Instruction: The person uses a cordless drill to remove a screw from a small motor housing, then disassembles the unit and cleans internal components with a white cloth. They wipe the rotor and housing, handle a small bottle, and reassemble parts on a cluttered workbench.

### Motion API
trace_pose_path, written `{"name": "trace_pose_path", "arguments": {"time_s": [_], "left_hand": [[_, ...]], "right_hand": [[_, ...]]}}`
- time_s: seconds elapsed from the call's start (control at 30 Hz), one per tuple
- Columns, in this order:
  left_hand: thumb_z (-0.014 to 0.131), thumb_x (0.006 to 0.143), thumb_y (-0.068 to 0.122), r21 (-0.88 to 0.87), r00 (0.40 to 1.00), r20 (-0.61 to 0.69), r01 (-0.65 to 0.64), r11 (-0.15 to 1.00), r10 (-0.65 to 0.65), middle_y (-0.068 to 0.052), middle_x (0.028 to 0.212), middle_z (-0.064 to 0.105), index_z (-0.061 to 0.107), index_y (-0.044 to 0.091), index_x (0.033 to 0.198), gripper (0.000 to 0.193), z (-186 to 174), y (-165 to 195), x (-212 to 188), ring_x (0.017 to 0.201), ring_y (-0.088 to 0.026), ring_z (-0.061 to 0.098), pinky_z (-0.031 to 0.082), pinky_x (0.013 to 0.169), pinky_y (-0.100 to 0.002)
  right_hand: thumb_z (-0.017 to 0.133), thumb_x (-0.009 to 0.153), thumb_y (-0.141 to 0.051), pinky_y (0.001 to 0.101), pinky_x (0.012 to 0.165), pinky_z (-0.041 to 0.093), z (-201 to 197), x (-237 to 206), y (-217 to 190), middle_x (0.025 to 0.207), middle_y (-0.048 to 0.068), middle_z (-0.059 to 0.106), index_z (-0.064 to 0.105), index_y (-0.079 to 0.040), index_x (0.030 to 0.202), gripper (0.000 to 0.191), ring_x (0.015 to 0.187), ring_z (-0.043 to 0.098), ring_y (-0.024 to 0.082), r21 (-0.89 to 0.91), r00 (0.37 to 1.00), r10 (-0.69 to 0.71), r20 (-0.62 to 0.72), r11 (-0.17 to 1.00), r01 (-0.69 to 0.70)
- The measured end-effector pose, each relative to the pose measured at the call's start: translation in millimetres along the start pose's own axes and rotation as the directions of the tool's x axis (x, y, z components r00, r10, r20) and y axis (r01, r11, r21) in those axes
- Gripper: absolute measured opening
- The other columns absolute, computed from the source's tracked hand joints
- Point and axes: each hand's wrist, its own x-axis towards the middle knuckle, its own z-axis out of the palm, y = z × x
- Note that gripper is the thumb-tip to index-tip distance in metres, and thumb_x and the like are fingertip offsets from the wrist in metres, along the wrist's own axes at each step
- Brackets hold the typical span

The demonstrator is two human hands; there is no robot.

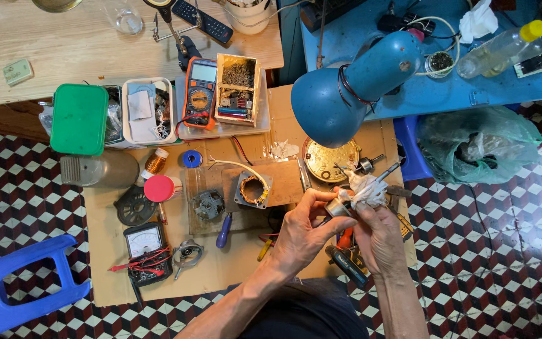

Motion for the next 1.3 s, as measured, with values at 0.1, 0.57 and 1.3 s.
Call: {"name": "trace_pose_path", "arguments": {"time_s": [0.1,0.57,1.3], "left_hand": [[0.082,0.089,0.025,0.25,0.977,-0.062,-0.182,0.951,0.203,-0.012,0.107,0.075,0.059,0.0,0.124,0.049,4,4,-3,0.098,-0.018,0.077,0.062,0.084,-0.029],[0.077,0.092,0.021,-0.166,0.984,0.032,0.177,0.97,-0.174,-0.014,0.105,0.072,0.055,-0.002,0.12,0.043,3,-10,1,0.093,-0.019,0.072,0.061,0.081,-0.032],[0.073,0.094,0.021,-0.474,0.902,0.092,0.412,0.778,-0.422,-0.012,0.108,0.072,0.049,-0.001,0.142,0.058,-8,-44,-2,0.091,-0.015,0.07,0.061,0.081,-0.028]], "right_hand": [[0.066,0.097,-0.011,0.0397,0.107,0.049,-4,3,6,0.121,0.012,0.068,0.065,0.006,0.121,0.03,0.114,0.064,0.021,0.014,1.0,0.009,-0.03,1.0,-0.009],[0.063,0.097,-0.008,0.0362,0.103,0.055,1,6,10,0.12,0.014,0.071,0.066,0.008,0.121,0.029,0.11,0.069,0.02,-0.068,0.999,0.016,-0.032,0.998,-0.018],[0.061,0.107,-0.024,0.0498,0.1,0.049,-5,62,16,0.115,0.024,0.07,0.07,0.007,0.122,0.036,0.113,0.065,0.041,-0.641,0.945,0.005,-0.328,0.733,-0.227]]}}
